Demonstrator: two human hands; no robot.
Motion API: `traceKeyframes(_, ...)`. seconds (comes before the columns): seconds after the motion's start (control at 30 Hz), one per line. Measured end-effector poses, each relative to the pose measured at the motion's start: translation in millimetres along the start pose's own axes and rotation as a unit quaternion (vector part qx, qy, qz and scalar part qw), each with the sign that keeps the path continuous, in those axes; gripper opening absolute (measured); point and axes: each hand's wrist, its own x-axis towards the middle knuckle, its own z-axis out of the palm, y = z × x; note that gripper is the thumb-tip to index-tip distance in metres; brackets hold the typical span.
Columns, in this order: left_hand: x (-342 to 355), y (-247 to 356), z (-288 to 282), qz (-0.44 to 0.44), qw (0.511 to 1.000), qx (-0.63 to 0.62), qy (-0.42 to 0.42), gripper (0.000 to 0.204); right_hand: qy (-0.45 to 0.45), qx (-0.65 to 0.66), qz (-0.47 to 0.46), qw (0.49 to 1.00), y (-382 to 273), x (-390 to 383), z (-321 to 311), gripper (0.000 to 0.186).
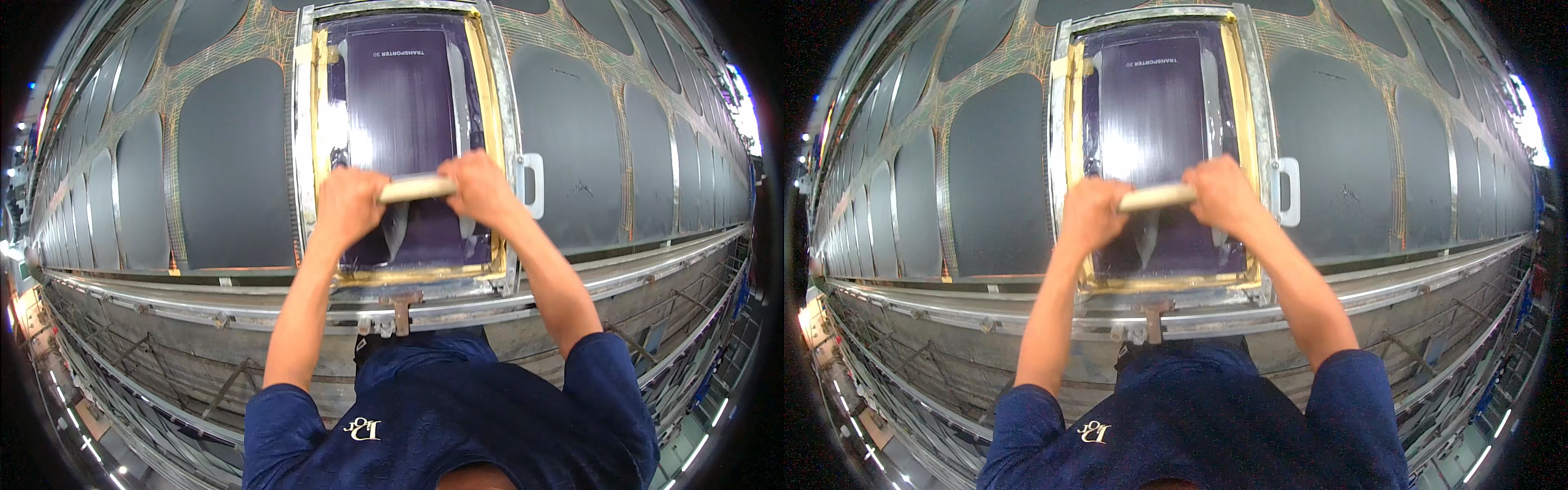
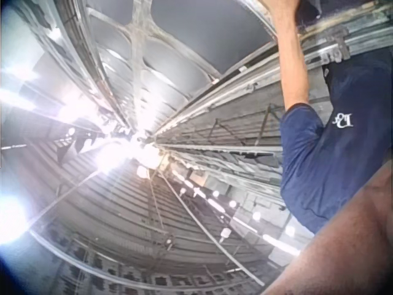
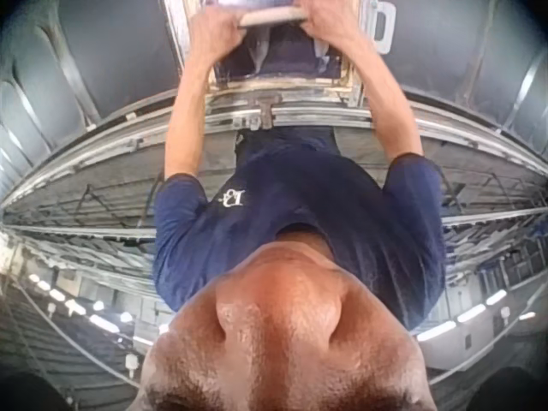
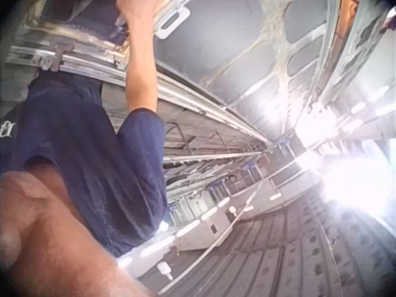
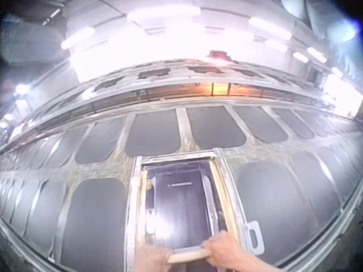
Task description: The person uses a squeegee to spread purple ink across a screen printing frame mounted on a large curved surface. They repeatedly pull the squeegee downward, then lift and reposition it to continue spreading the ink evenly across the mesh.
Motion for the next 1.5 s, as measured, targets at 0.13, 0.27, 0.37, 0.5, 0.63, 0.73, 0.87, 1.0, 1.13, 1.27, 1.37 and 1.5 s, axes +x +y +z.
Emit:
traceKeyframes(0.13,-72,33,12,0.031,0.999,0.022,0.025,0.032,-0.031,0.038,0.007,0.999,-36,-69,15,0.043)
traceKeyframes(0.27,-77,44,1,0.025,0.997,0.064,0.026,0.038,0.13,0.113,0.064,0.983,-11,-62,-19,0.051)
traceKeyframes(0.37,-69,42,-4,0.027,0.996,0.083,0.013,0.039,0.329,-0.005,0.317,0.889,64,-55,-21,0.037)
traceKeyframes(0.5,-76,34,2,0.02,0.998,0.061,-0.006,0.031,0.287,0.085,0.38,0.875,100,-49,16,0.029)
traceKeyframes(0.63,-78,34,-3,0.005,0.998,0.061,-0.014,0.032,0.315,0.084,0.375,0.868,94,-57,-2,0.028)
traceKeyframes(0.73,-89,26,-13,0.011,0.999,0.018,0.039,0.033,0.291,0.117,0.395,0.863,61,-52,-44,0.027)
traceKeyframes(0.87,-114,-7,-52,0.001,0.998,0.034,0.047,0.033,0.357,0.139,0.307,0.871,23,-23,-22,0.027)
traceKeyframes(1.0,-167,-115,-105,-0.031,0.998,0.059,0.006,0.038,0.341,0.198,0.285,0.874,-64,54,61,0.026)
traceKeyframes(1.13,-217,-195,-158,0.01,0.996,0.088,0.006,0.04,0.389,0.211,0.267,0.856,-148,108,119,0.027)
traceKeyframes(1.27,-261,-205,-170,0.057,0.99,0.116,0.057,0.036,0.37,0.228,0.292,0.852,-184,131,128,0.027)
traceKeyframes(1.37,-294,-199,-162,0.06,0.991,0.11,0.052,0.037,0.363,0.223,0.312,0.849,-187,134,136,0.027)
traceKeyframes(1.5,-299,-208,-148,0.07,0.988,0.116,0.071,0.037,0.343,0.186,0.343,0.854,-184,137,139,0.027)
